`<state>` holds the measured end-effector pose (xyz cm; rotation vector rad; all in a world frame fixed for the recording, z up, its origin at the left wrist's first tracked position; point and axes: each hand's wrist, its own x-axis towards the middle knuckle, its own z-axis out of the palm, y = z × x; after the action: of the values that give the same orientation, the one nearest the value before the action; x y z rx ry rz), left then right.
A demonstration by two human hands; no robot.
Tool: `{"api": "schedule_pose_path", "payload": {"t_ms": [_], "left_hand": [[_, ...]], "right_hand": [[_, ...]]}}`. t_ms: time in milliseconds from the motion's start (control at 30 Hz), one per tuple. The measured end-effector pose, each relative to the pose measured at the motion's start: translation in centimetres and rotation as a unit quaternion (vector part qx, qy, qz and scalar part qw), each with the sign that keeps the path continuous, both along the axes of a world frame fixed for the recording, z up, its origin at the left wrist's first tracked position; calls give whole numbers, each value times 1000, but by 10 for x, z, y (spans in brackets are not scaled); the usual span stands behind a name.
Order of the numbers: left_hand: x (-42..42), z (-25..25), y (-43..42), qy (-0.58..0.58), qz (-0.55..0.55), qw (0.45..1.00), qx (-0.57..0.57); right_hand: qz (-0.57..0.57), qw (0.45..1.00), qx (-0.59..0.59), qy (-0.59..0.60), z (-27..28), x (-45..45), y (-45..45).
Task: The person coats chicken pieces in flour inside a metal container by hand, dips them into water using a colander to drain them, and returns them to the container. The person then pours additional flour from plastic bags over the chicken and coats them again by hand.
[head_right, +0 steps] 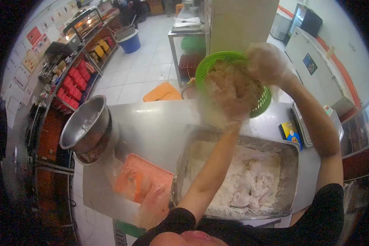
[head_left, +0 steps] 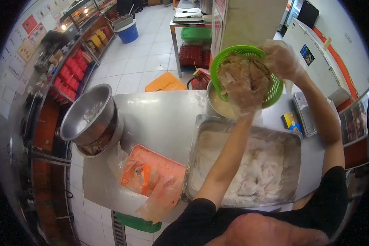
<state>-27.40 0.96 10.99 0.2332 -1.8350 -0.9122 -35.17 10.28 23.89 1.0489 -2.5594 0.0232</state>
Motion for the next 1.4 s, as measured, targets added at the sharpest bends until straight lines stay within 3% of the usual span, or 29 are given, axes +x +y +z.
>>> {"api": "schedule_pose_path", "payload": {"t_ms": [67, 100, 167, 200, 267, 333, 367, 433, 567, 600, 667, 733, 767, 800, 867, 933, 967, 1000, 1033, 1067, 1100, 1133, 1167, 1233, 1267, 1300, 1333, 1367, 1400], "left_hand": [[-10, -16, 12, -21, -18, 999, -18], [-35, -55, 27, -9, -99, 991, 88], [-35, -64, 33, 6, -186, 966, 177], [-24, -71, 28, 26, -194, 970, 146], [7, -54, 17, 41, -197, 972, 118], [49, -33, 17, -73, -170, 976, 116], [65, -35, 17, -120, -163, 972, 116], [94, -63, 12, -112, -187, 972, 88], [194, -47, -41, -244, -255, 931, -88], [213, -39, -54, -231, -279, 926, -111], [252, -29, -75, -231, -300, 915, -138], [265, -26, -90, -282, -335, 898, 40], [270, -27, -93, -298, -341, 886, 100], [272, -36, -94, -341, -341, 835, 266], [267, -54, -96, -373, -327, 759, 422], [254, -71, -101, -386, -316, 845, 194], [248, -84, -106, -387, -318, 845, 189], [244, -98, -113, -292, -294, 908, -58], [246, -92, -108, -238, -285, 910, -185], [248, -85, -103, -169, -255, 902, -304], [260, -52, -83, -280, -328, 902, 28], [267, -24, -65, -361, -359, 784, 354], [270, -8, -52, -366, -370, 780, 348], [274, 11, -32, -507, -392, 737, 215], [271, -14, -23, -510, -400, 733, 206], [269, -61, -11, -464, -440, 754, 152], [265, -86, -1, -412, -477, 770, 96], [261, -78, 9, -412, -484, 767, 91], [254, -61, 22, -452, -496, 741, -9]], "right_hand": [[36, 991, -106, 73, -20, -7, 14], [114, 976, -134, 132, -53, -30, 26], [64, 991, -88, 79, -42, -4, 16], [27, 999, -37, 20, -34, 9, 8], [21, 999, -41, 20, -20, 37, 12], [133, 968, -208, 35, -14, 77, 21], [136, 966, -217, 29, -16, 99, 22], [153, 953, -258, 34, -34, 126, 23], [244, 908, -324, 109, -84, 157, 31], [280, 887, -342, 138, -94, 158, 29], [259, 910, -312, 91, -105, 175, 26], [221, 949, -225, 10, -107, 181, 23], [276, 923, -265, 30, -110, 181, 20], [277, 922, -271, 28, -111, 181, 19], [278, 904, -312, 88, -103, 183, 13], [248, 897, -350, 111, -94, 186, 8], [258, 886, -369, 110, -91, 176, 7], [266, 876, -388, 109, -90, 164, 10], [260, 876, -390, 113, -96, 147, 13], [170, 895, -389, 137, -112, 122, 14], [76, 906, -386, 157, -130, 101, 15], [-2, 898, -418, 141, -143, 82, 13], [-82, 882, -446, 125, -153, 66, 9], [-144, 876, -455, 67, -181, 39, 7], [-191, 865, -464, 6, -183, 31, 8], [-200, 862, -466, 10, -169, 46, 11], [-207, 880, -422, -77, -140, 76, 16], [-210, 889, -374, -163, -114, 101, 25], [-216, 887, -376, -157, -97, 115, 39]]}}
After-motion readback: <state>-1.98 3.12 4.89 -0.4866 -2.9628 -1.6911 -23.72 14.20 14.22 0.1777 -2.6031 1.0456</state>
